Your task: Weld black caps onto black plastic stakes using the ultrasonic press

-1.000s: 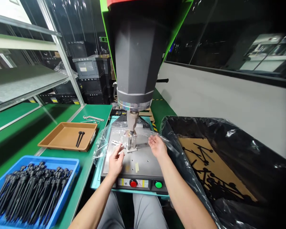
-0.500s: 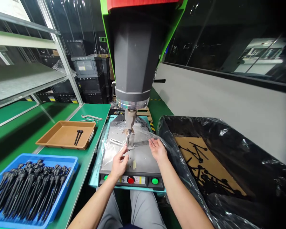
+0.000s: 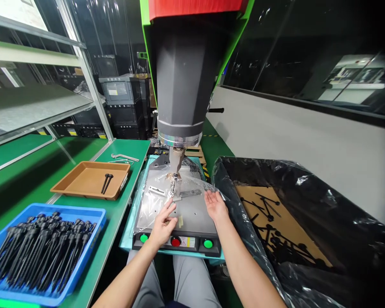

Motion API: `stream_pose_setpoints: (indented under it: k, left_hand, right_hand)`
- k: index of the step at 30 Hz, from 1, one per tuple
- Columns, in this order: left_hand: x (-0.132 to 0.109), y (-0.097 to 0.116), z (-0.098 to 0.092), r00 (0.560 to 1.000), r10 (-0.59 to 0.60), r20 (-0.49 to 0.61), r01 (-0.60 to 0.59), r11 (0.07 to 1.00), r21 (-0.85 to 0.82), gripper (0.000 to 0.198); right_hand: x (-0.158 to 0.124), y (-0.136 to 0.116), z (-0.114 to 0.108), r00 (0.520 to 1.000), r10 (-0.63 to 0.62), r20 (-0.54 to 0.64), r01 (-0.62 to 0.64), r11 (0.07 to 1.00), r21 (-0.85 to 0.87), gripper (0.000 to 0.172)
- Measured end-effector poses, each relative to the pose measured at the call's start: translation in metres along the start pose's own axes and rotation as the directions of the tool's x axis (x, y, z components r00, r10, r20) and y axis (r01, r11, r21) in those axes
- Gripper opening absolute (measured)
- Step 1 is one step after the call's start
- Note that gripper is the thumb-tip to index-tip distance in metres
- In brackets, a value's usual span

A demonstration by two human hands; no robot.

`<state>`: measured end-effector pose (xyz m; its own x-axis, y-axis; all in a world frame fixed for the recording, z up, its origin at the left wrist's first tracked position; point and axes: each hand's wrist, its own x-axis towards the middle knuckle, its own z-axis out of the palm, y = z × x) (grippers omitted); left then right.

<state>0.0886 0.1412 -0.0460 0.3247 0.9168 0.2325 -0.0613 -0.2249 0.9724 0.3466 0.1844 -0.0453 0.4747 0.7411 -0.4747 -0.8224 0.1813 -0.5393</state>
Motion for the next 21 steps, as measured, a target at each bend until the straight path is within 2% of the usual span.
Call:
stream_pose_setpoints:
  k: [2,6,8,11,15,19,21]
  left_hand:
    - [-0.005,-0.005,-0.001,1.0,-0.006,0.015,0.007,0.998,-0.064,0.057]
    - [-0.012,-0.013,-0.004,0.997,-0.075,-0.028,0.066,0.966,-0.251,0.101]
    - [-0.011,-0.013,-0.007,0.991,-0.105,-0.082,0.08,0.961,-0.266,0.105]
    - [-0.004,-0.006,-0.017,0.984,-0.07,-0.165,0.039,0.982,-0.185,0.098]
    - [0.016,0.02,-0.039,0.965,0.082,-0.247,-0.088,0.996,-0.014,0.088]
    - [0.038,0.057,-0.065,0.96,0.133,-0.248,-0.081,0.975,0.209,0.036]
    - [0.051,0.073,-0.074,0.956,0.165,-0.244,-0.076,0.938,0.337,0.022]
  right_hand:
    - [0.0,0.0,-0.001,1.0,0.002,-0.009,-0.002,1.0,0.006,0.015]
    - [0.002,-0.002,-0.003,1.0,0.004,-0.027,-0.004,1.0,0.014,0.015]
    - [0.003,-0.002,-0.004,0.999,0.002,-0.032,-0.002,1.0,0.016,0.015]
    - [0.005,-0.001,-0.004,1.0,-0.004,-0.031,0.004,1.0,0.014,0.014]
    - [0.009,0.0,0.0,1.0,-0.012,-0.013,0.012,1.0,0.006,0.013]
    - [0.013,-0.004,0.0,0.999,-0.036,0.001,0.036,0.999,-0.002,0.016]
    - [0.013,-0.008,-0.005,0.999,-0.053,-0.006,0.053,0.999,-0.002,0.016]
